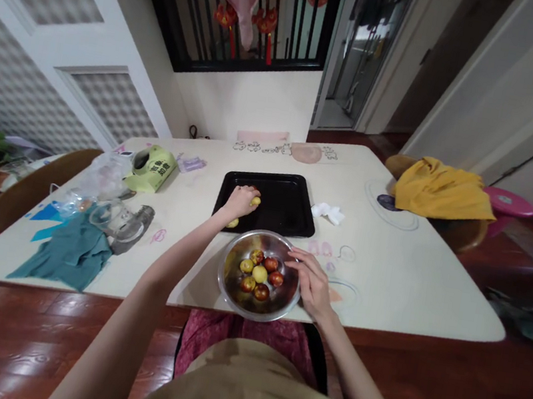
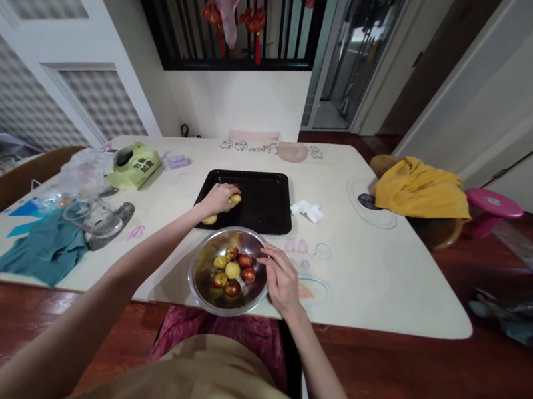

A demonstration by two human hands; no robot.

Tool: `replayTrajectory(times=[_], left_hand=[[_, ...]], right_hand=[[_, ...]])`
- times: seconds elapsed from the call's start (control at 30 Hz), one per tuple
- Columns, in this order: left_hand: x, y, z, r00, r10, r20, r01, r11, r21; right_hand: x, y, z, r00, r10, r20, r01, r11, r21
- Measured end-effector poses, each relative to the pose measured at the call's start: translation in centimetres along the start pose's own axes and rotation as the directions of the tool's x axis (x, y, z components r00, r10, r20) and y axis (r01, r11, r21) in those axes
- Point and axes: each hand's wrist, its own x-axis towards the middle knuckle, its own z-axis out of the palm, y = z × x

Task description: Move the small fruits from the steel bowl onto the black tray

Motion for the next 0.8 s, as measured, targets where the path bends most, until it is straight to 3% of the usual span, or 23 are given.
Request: replayTrajectory(times=[0.3,0.43,0.63,0.8], left_hand=[[0.0,0.9,0.5,0.997,0.067,0.027,-0.066,0.996,-0.055],[-0.9,1.2,-0.5,0.995,0.068,-0.072,-0.078,0.986,-0.146],[-5.9,3.1,-3.6,0.92,0.136,-0.368,-0.286,0.875,-0.392],[-11.4,5.5,-4.8,0.904,0.158,-0.396,-0.354,0.798,-0.488]], right_hand=[[0.1,-0.2,-0.1,0.999,0.036,0.021,-0.036,0.999,-0.012],[0.2,-0.2,-0.2,0.998,0.045,0.032,-0.044,0.999,-0.022],[0.2,-0.3,0.1,0.999,0.042,0.011,-0.042,0.999,0.011],[0.2,-0.3,0.2,0.999,0.034,-0.005,-0.034,0.999,0.016]])
